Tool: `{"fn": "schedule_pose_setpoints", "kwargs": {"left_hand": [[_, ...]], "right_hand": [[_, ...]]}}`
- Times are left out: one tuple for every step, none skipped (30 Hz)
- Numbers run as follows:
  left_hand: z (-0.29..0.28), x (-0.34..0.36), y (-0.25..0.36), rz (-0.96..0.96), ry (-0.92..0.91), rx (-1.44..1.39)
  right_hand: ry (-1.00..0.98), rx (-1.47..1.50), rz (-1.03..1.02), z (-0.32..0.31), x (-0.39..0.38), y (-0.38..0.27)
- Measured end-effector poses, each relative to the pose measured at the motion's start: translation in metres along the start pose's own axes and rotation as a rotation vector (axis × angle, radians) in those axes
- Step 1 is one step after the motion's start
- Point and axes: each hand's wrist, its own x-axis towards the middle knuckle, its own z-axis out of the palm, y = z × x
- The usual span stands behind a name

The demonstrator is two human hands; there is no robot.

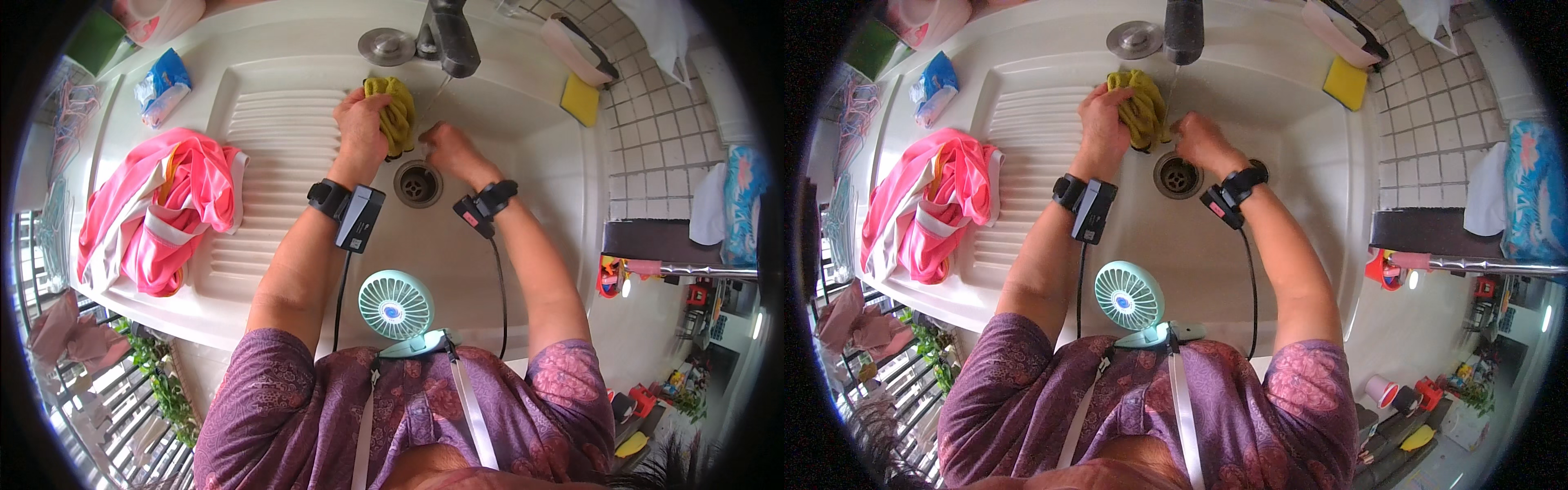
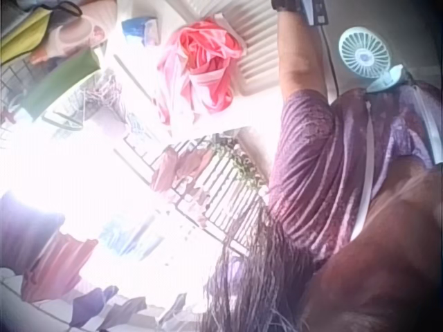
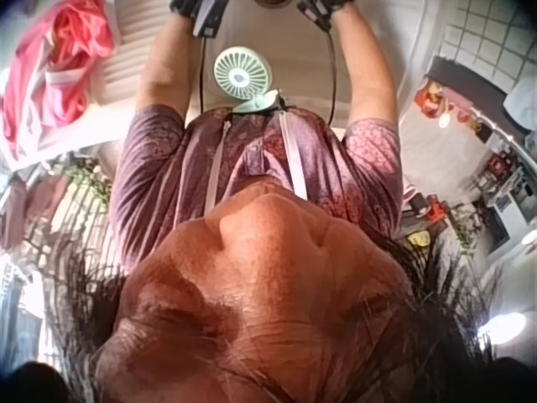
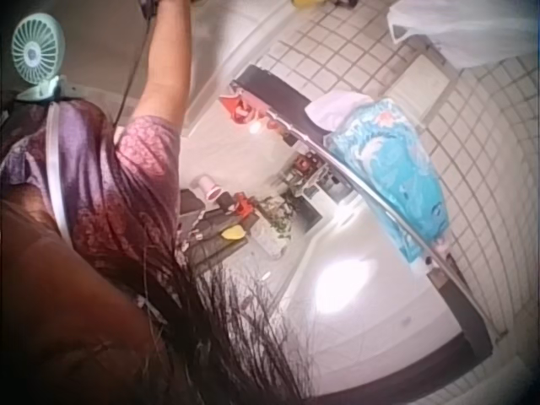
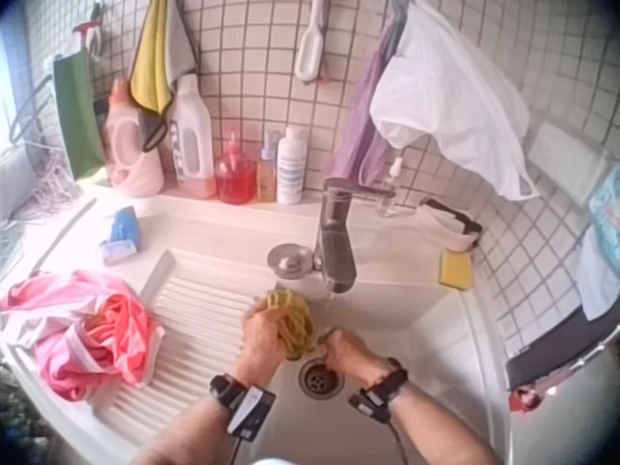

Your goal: The person washes a yellow cloth by hand under running water in a sink, rubbing the fabric against itself and rinsing different sections.

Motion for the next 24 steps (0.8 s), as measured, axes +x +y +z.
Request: {"fn": "schedule_pose_setpoints", "kwargs": {"left_hand": [[0.001, -0.002, 0.002, -0.025, -0.014, 0.004], [0.001, -0.004, 0.004, -0.050, -0.029, 0.009], [0.001, -0.003, 0.005, -0.050, -0.043, 0.016], [0.000, -0.004, 0.004, -0.055, -0.054, 0.025], [-0.002, -0.005, 0.003, -0.060, -0.065, 0.035], [-0.002, -0.005, 0.003, -0.060, -0.076, 0.042], [-0.003, -0.005, 0.004, -0.061, -0.086, 0.049], [-0.003, -0.005, 0.004, -0.060, -0.095, 0.057], [-0.003, -0.004, 0.004, -0.081, -0.113, 0.048], [-0.003, -0.002, 0.002, -0.100, -0.129, 0.040], [-0.003, -0.001, 0.001, -0.120, -0.145, 0.031], [-0.002, -0.001, 0.001, -0.119, -0.144, 0.037], [-0.002, -0.002, 0.002, -0.118, -0.141, 0.042], [-0.002, -0.003, 0.002, -0.116, -0.138, 0.047], [-0.003, -0.004, 0.002, -0.118, -0.147, 0.047], [-0.003, -0.004, 0.002, -0.120, -0.155, 0.047], [-0.004, -0.004, 0.002, -0.122, -0.163, 0.047], [-0.003, -0.004, 0.002, -0.125, -0.166, 0.053], [-0.003, -0.004, 0.001, -0.127, -0.169, 0.058], [-0.002, -0.005, 0.001, -0.129, -0.171, 0.063], [-0.001, -0.005, 0.000, -0.127, -0.175, 0.083], [-0.001, -0.006, 0.001, -0.125, -0.178, 0.102], [0.000, -0.007, 0.001, -0.123, -0.182, 0.122], [0.000, -0.007, 0.001, -0.123, -0.184, 0.127]], "right_hand": [[-0.024, -0.121, 0.012, 0.001, 0.000, -0.004], [-0.049, -0.245, 0.024, 0.001, -0.002, -0.008], [-0.073, -0.368, 0.035, 0.000, -0.004, -0.012], [-0.177, -0.281, 0.210, -0.009, 0.005, -0.025], [-0.280, -0.191, 0.384, -0.016, 0.011, -0.036], [-0.260, -0.217, 0.393, -0.023, 0.015, -0.044], [-0.240, -0.243, 0.403, -0.028, 0.018, -0.050], [-0.220, -0.269, 0.411, -0.030, 0.019, -0.053], [-0.007, -0.235, 0.253, -0.029, 0.019, -0.047], [0.203, -0.199, 0.092, -0.025, 0.018, -0.038], [0.412, -0.162, -0.071, -0.024, 0.017, -0.032], [0.455, -0.101, -0.054, -0.026, 0.020, -0.036], [0.496, -0.038, -0.038, -0.029, 0.025, -0.045], [0.536, 0.026, -0.022, -0.032, 0.029, -0.053], [0.530, -0.004, -0.061, -0.034, 0.031, -0.059], [0.523, -0.034, -0.099, -0.036, 0.032, -0.063], [0.516, -0.063, -0.138, -0.037, 0.033, -0.066], [0.511, -0.081, -0.149, -0.036, 0.033, -0.066], [0.506, -0.098, -0.159, -0.035, 0.033, -0.065], [0.500, -0.115, -0.170, -0.034, 0.034, -0.064], [0.490, -0.134, -0.180, -0.033, 0.035, -0.063], [0.480, -0.153, -0.190, -0.033, 0.035, -0.062], [0.471, -0.172, -0.199, -0.033, 0.036, -0.061], [0.456, -0.207, -0.207, -0.033, 0.036, -0.060]]}}
